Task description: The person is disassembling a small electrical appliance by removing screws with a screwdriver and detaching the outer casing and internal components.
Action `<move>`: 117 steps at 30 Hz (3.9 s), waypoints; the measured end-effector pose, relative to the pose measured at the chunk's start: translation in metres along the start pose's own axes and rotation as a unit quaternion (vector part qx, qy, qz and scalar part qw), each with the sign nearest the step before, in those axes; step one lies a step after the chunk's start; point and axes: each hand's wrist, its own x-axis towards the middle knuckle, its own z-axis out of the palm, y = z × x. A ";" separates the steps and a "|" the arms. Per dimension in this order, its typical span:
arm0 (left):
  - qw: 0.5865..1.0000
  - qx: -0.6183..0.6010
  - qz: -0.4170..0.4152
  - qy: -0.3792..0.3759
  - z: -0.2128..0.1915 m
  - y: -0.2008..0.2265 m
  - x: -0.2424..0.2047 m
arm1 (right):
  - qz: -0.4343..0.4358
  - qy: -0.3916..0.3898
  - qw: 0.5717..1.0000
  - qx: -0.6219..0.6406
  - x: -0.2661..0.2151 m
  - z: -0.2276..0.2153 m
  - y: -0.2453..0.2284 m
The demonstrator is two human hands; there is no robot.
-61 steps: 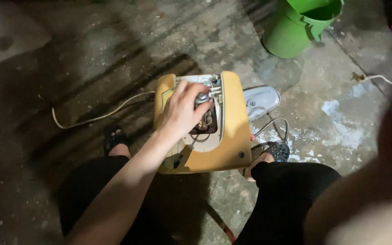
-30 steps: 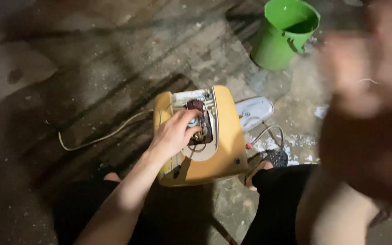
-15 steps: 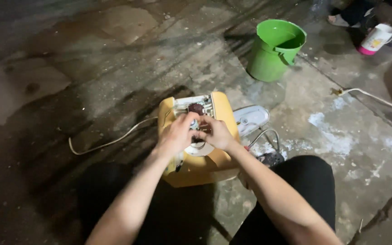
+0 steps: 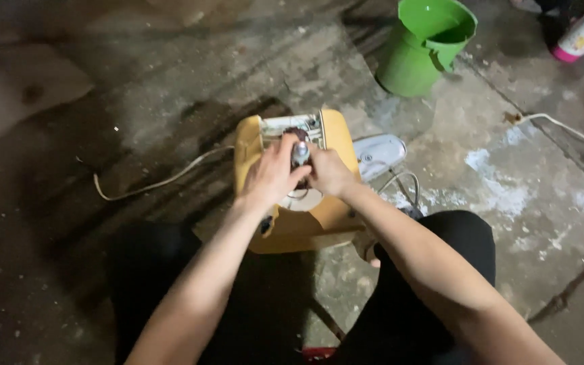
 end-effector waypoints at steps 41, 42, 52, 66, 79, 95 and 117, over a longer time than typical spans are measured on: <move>0.978 -0.072 0.186 0.053 -0.001 0.013 0.012 | 0.121 0.026 0.990 0.062 -0.007 0.080 0.029; 0.978 -0.071 0.188 0.056 -0.005 0.016 0.013 | 0.119 0.029 0.991 0.061 -0.006 0.084 0.033; 0.995 -0.045 0.087 -0.027 -0.011 0.012 0.015 | 0.067 0.041 0.997 0.028 0.006 0.129 0.061; 0.984 -0.102 0.143 -0.009 -0.013 0.012 0.012 | 0.021 0.074 0.996 -0.032 0.016 0.173 0.106; 0.972 -0.112 0.205 0.040 -0.012 0.005 0.015 | -0.041 0.103 0.990 -0.089 0.025 0.206 0.143; 0.981 -0.130 0.138 -0.046 -0.017 0.002 0.019 | -0.062 0.064 0.990 -0.109 0.012 0.183 0.120; 0.987 -0.022 0.155 0.045 0.003 -0.016 0.027 | -0.179 0.383 0.547 -0.723 0.013 0.210 0.136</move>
